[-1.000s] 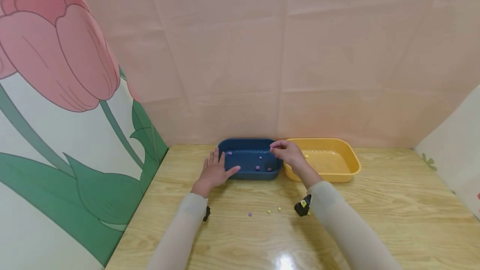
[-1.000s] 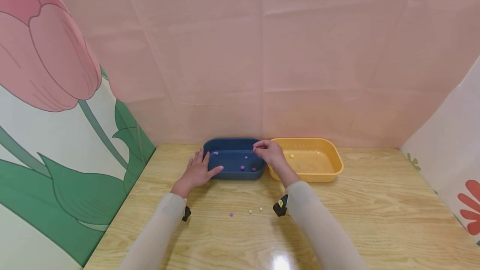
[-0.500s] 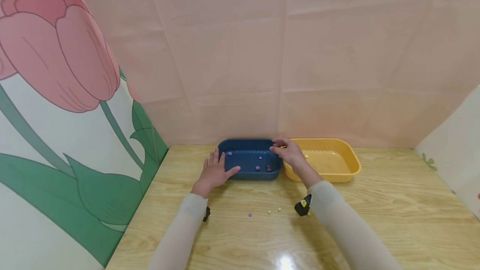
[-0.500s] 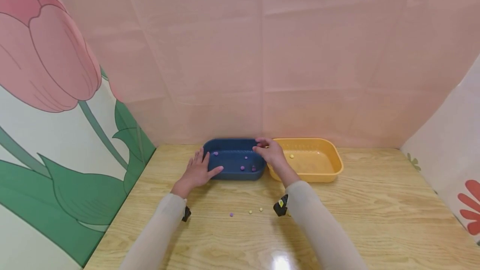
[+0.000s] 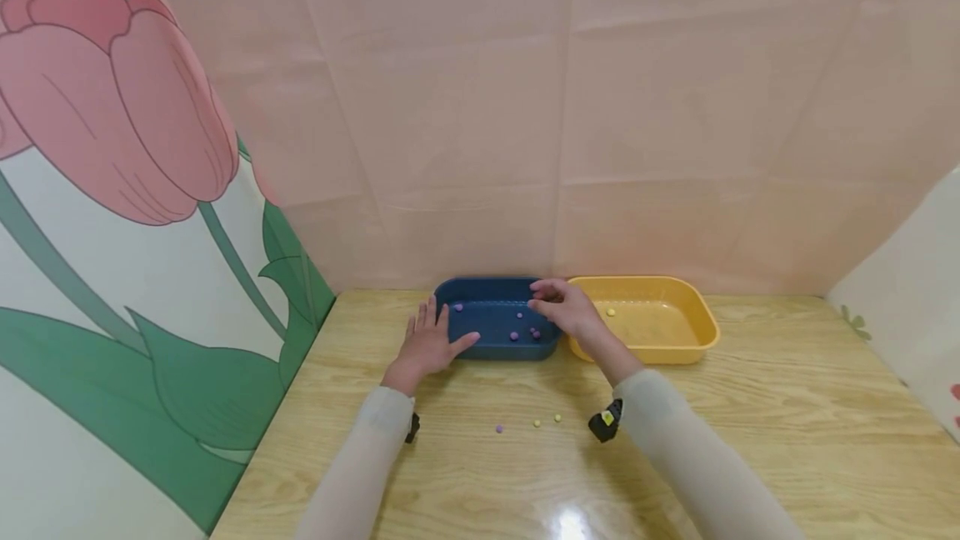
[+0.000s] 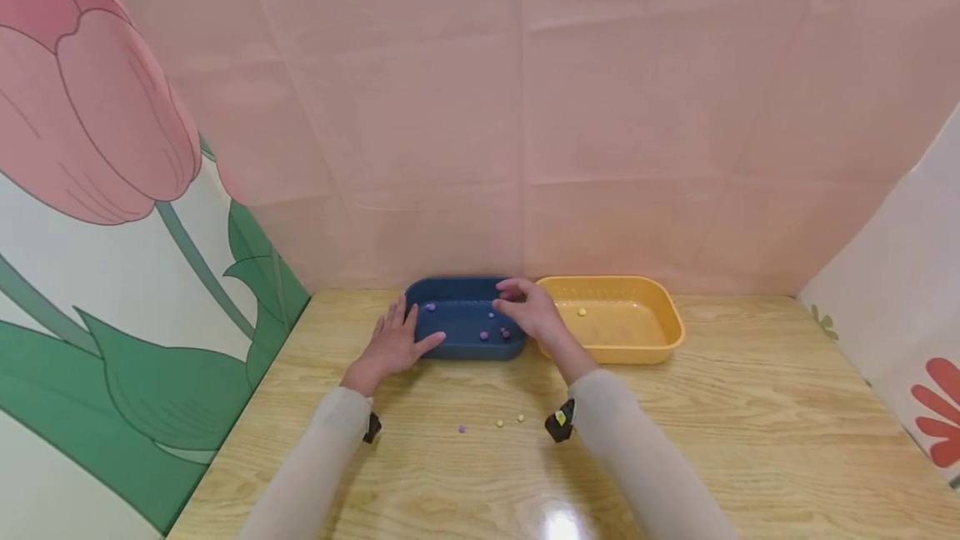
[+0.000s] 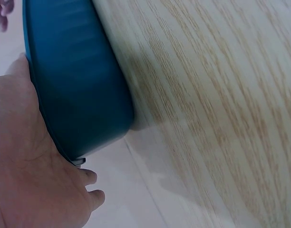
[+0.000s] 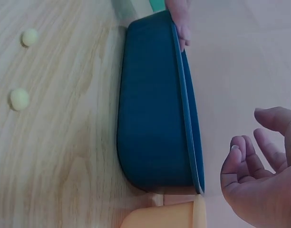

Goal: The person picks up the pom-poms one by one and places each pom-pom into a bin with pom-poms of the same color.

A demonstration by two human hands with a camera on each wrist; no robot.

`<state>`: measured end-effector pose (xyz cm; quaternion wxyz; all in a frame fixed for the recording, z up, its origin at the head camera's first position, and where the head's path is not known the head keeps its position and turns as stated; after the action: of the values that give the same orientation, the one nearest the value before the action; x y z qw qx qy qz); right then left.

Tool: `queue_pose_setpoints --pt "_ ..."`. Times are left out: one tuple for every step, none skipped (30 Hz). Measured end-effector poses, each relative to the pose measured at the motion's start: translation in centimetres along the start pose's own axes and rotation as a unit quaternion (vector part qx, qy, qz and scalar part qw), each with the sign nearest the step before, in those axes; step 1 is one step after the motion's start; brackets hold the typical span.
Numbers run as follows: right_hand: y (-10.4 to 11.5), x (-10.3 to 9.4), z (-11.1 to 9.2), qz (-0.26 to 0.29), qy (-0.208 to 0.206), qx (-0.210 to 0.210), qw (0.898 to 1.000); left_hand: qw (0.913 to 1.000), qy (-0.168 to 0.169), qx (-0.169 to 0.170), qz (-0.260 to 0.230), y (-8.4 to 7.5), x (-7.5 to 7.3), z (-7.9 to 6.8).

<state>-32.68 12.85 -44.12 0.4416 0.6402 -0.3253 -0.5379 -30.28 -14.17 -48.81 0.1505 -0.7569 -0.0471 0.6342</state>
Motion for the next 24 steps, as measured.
queue_pose_setpoints --pt "0.0 0.1 -0.1 -0.003 0.002 -0.005 1.0 1.0 0.0 0.0 -0.001 0.0 0.0 0.0" --pt "0.0 0.2 -0.3 -0.005 0.004 -0.01 1.0 1.0 0.0 0.001 -0.001 0.0 0.0 0.0" --pt "0.0 0.2 -0.4 -0.009 0.006 -0.013 1.0 1.0 0.0 0.001 -0.002 0.0 0.0 0.0" --pt "0.0 0.3 -0.6 -0.012 0.007 -0.016 1.0 1.0 0.001 0.0 -0.002 0.0 0.0 0.0" --pt "-0.1 0.3 -0.7 -0.015 0.008 -0.018 1.0 1.0 0.001 0.001 -0.004 0.0 0.0 -0.1" --pt "-0.1 0.4 -0.9 -0.017 0.009 -0.019 1.0 1.0 0.002 0.001 -0.005 0.0 0.0 -0.1" --pt "-0.1 0.5 -1.1 -0.017 0.01 -0.02 1.0 1.0 0.001 0.002 -0.006 0.0 0.0 -0.1" --pt "-0.1 0.5 -1.3 -0.018 0.01 -0.02 1.0 1.0 0.002 0.002 -0.006 0.0 0.0 -0.1" --pt "-0.1 0.5 -1.5 -0.021 0.012 -0.02 1.0 1.0 0.003 0.002 -0.005 0.0 0.0 -0.1" --pt "-0.1 0.5 -1.7 -0.021 0.013 -0.02 0.999 1.0 0.004 0.001 -0.004 0.0 0.0 -0.2" --pt "-0.1 0.6 -1.9 -0.022 0.016 -0.02 0.999 1.0 0.003 0.002 -0.004 0.0 0.0 -0.2" --pt "-0.1 0.6 -2.1 -0.023 0.018 -0.02 0.999 1.0 0.003 0.002 -0.004 0.0 0.0 -0.2" --pt "0.0 0.6 -2.4 -0.026 0.02 -0.021 0.999 1.0 0.002 0.003 -0.003 0.0 0.0 -0.2" --pt "0.0 0.6 -2.6 -0.03 0.023 -0.022 0.999 1.0 0.002 0.003 -0.001 -0.1 0.0 -0.2" --pt "0.0 0.7 -2.8 -0.033 0.026 -0.022 0.999 1.0 0.001 0.003 -0.001 -0.1 0.0 -0.2" --pt "0.1 0.7 -3.1 -0.034 0.029 -0.022 0.999 1.0 -0.001 0.003 -0.001 -0.1 0.0 -0.2" --pt "0.1 0.8 -3.3 -0.034 0.032 -0.022 0.999 1.0 -0.002 0.003 -0.001 -0.1 0.0 -0.2" --pt "0.2 0.8 -3.5 -0.033 0.033 -0.021 0.999 1.0 -0.002 0.003 0.001 -0.1 0.0 -0.2" --pt "0.2 0.9 -3.8 -0.034 0.035 -0.023 0.999 1.0 -0.003 0.003 0.001 -0.1 0.0 -0.2" --pt "0.2 0.9 -4.0 -0.031 0.038 -0.025 0.998 1.0 -0.003 0.002 0.002 -0.1 0.0 -0.2" --pt "0.2 1.0 -4.2 -0.029 0.04 -0.026 0.998 1.0 -0.003 0.002 0.002 -0.1 0.0 -0.2" --pt "0.3 1.1 -4.4 -0.026 0.042 -0.028 0.998 1.0 -0.003 0.002 0.002 -0.1 0.0 -0.2" --pt "0.2 1.2 -4.6 -0.022 0.042 -0.029 0.998 1.0 -0.003 0.002 0.002 0.0 0.0 -0.2" --pt "0.2 1.2 -4.8 -0.02 0.045 -0.031 0.998 1.0 -0.004 0.002 0.0 0.0 0.0 -0.2"
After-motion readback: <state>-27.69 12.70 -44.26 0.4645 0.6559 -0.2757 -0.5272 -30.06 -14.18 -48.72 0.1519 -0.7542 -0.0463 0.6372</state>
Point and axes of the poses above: each hand's wrist, its own z-axis towards the middle knuckle, its own x-axis out of the palm, y = z × x, the point moved 2 cm from there along z, towards the middle knuckle, and after that the axes turned 4 degrees about y, right-handed, at the moved point
